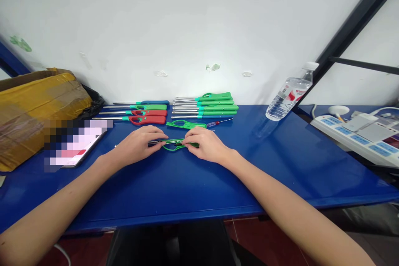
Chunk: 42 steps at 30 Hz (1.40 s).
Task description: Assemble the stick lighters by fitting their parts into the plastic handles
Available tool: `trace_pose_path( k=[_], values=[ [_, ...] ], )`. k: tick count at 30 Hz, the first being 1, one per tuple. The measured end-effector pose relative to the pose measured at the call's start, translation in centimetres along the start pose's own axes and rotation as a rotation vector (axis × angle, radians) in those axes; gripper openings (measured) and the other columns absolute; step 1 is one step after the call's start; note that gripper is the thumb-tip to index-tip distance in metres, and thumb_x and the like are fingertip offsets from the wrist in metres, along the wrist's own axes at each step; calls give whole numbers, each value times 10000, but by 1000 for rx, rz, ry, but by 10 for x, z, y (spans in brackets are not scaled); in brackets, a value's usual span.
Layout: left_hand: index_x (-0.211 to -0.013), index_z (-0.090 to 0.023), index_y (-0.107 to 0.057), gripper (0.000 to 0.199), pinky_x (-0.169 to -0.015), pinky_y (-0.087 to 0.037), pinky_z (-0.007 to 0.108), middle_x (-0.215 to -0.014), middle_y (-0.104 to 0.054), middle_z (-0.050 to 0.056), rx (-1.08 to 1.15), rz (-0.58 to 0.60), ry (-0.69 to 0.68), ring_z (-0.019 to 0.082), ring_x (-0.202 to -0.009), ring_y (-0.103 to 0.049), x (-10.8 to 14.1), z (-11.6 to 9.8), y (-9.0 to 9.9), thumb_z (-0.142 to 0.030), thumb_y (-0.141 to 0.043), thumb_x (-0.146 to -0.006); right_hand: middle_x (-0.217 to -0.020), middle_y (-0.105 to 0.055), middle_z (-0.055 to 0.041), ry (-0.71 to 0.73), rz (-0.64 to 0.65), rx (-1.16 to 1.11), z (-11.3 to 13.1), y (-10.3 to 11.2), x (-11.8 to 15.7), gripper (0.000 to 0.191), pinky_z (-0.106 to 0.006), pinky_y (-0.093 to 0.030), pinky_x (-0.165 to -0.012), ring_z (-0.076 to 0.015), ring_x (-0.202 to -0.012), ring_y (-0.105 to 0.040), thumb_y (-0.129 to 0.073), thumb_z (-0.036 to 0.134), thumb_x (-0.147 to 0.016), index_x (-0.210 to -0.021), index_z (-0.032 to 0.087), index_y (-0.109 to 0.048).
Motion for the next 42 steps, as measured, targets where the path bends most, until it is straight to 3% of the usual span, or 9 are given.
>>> trace_pose_path(
  k=[5,19,29,35,42],
  values=[
    [-982,-196,-724,172,-791,-487,315,-962,-701,48,42,-11,4,204,-889,-626,-5,-2,-6,-237,-572,-912,-955,-727,-78,16,2,17,1,2,0,177,-346,-556,-763,-197,-860,-662,-589,187,-885,-933,190,-758],
    [-952,-207,-745,168,-773,-492,283,-954,-717,36,143,-14,39,183,-854,-652,-7,-3,-10,-210,-585,-900,-990,-734,-63,-13,72,-2,2,1,0,181,-352,-557,-806,-203,-903,-670,-583,179,-884,-866,207,-761],
    [-951,-203,-723,196,-782,-488,292,-968,-724,39,105,8,43,195,-880,-648,-8,-2,-9,-220,-529,-923,-1035,-741,-72,-18,46,12,2,-1,0,188,-362,-555,-855,-209,-958,-679,-572,189,-893,-945,201,-752],
    [-962,-195,-711,199,-776,-488,302,-969,-716,52,78,-1,18,201,-877,-643,-7,-3,-12,-237,-519,-930,-1059,-723,-72,-86,50,24,2,-5,-1,235,-370,-545,-861,-212,-981,-659,-574,230,-901,-1103,211,-693],
    [-977,-195,-714,202,-809,-492,317,-968,-715,57,77,-29,26,212,-906,-641,-8,-3,-6,-276,-534,-933,-1057,-714,-71,-88,46,32,0,-9,-2,220,-348,-537,-841,-201,-953,-656,-542,245,-928,-1031,208,-732]
  ],
)
Point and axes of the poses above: each hand's wrist, its own x-axis away from the middle knuckle, its own y-axis out of the back of the hand, z = x × y, the point moved 3 cm from there along -x, towards the middle knuckle
